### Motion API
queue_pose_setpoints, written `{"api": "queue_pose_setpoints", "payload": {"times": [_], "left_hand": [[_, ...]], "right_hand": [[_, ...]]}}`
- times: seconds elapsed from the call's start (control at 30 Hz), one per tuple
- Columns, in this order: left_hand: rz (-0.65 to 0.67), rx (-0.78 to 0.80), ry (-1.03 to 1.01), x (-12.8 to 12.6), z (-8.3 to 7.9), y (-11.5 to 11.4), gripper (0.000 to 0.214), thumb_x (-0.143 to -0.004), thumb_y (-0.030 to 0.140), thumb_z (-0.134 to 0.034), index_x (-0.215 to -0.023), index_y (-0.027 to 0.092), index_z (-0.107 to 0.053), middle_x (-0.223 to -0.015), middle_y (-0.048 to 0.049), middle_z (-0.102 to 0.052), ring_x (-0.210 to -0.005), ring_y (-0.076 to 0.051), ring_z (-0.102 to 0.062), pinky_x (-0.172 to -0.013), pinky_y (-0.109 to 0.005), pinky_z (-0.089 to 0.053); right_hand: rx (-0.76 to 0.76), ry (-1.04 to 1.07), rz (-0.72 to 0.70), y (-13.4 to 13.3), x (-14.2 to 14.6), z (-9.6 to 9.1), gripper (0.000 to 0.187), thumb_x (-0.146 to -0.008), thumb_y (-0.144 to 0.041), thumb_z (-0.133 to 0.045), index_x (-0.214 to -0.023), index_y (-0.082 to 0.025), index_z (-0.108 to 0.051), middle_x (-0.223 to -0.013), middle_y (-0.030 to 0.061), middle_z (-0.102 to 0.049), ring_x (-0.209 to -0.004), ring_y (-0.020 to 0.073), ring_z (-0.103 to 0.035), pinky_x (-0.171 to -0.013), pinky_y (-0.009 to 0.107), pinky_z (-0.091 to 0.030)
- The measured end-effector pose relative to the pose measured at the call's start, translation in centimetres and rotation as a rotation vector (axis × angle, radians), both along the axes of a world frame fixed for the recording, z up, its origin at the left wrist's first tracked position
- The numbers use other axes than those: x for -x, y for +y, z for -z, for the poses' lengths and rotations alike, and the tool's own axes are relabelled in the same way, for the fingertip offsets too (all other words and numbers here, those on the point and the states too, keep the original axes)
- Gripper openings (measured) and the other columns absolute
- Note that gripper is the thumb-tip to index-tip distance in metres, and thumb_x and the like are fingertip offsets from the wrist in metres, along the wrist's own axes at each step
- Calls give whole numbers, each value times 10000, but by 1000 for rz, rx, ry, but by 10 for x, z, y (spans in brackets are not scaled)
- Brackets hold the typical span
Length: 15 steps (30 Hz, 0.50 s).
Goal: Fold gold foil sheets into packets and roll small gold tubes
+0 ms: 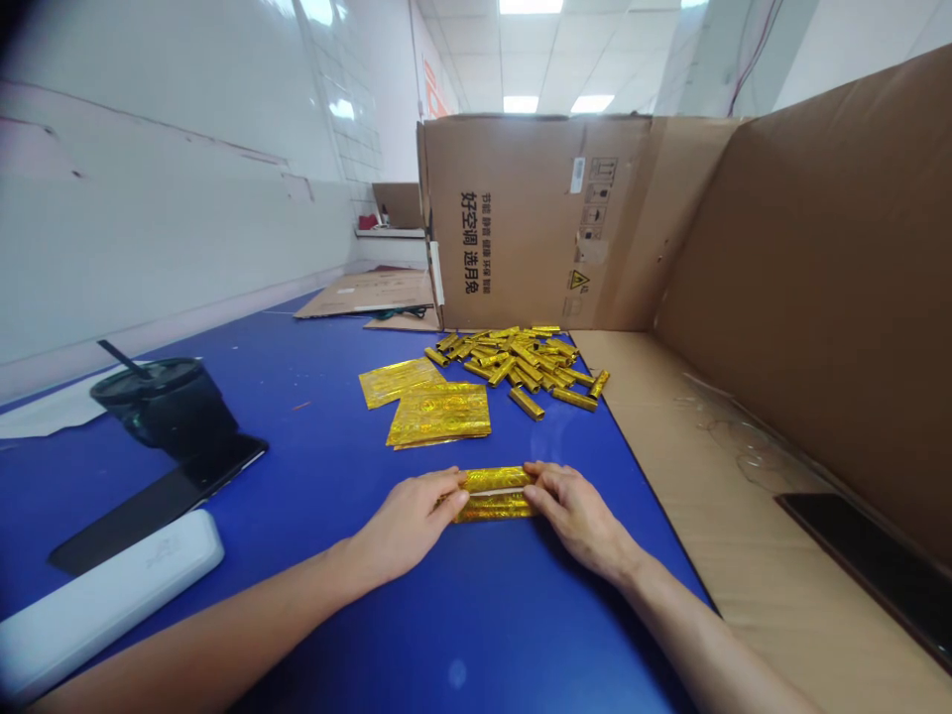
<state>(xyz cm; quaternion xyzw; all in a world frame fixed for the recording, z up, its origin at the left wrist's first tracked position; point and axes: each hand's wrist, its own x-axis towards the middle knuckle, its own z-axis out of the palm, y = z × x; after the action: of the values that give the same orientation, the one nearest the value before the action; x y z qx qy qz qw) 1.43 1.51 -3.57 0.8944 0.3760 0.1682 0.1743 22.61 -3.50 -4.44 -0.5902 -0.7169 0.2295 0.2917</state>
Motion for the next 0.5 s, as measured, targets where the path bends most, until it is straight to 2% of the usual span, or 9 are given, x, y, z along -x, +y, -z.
{"api": "queue_pose_setpoints", "payload": {"times": [0.1,0.27,0.5], "left_hand": [[20,7,12,0,-1,0,330,-863,250,-310,-783,154,-615,-1001,-71,-616,-1028,-177,-514,-911,-300,-349],[25,11,47,1,1,1,264,-811,247,-404,-686,162,-622,-1029,-72,-605,-1054,-193,-494,-918,-301,-345],[-18,-17,70,-1,2,-3,117,-770,208,-455,-760,155,-559,-1014,-81,-588,-992,-213,-521,-859,-329,-384]], "right_hand": [[4,-2,0,1,0,1,273,-808,-363,-413,-589,-209,-466,-883,80,-625,-1043,212,-477,-876,330,-350],[-19,13,64,2,2,4,229,-772,-352,-468,-595,-208,-445,-1021,87,-592,-1030,209,-487,-861,322,-357],[-83,-35,137,2,7,6,189,-744,-312,-487,-600,-219,-408,-970,72,-596,-950,204,-524,-812,322,-384]]}}
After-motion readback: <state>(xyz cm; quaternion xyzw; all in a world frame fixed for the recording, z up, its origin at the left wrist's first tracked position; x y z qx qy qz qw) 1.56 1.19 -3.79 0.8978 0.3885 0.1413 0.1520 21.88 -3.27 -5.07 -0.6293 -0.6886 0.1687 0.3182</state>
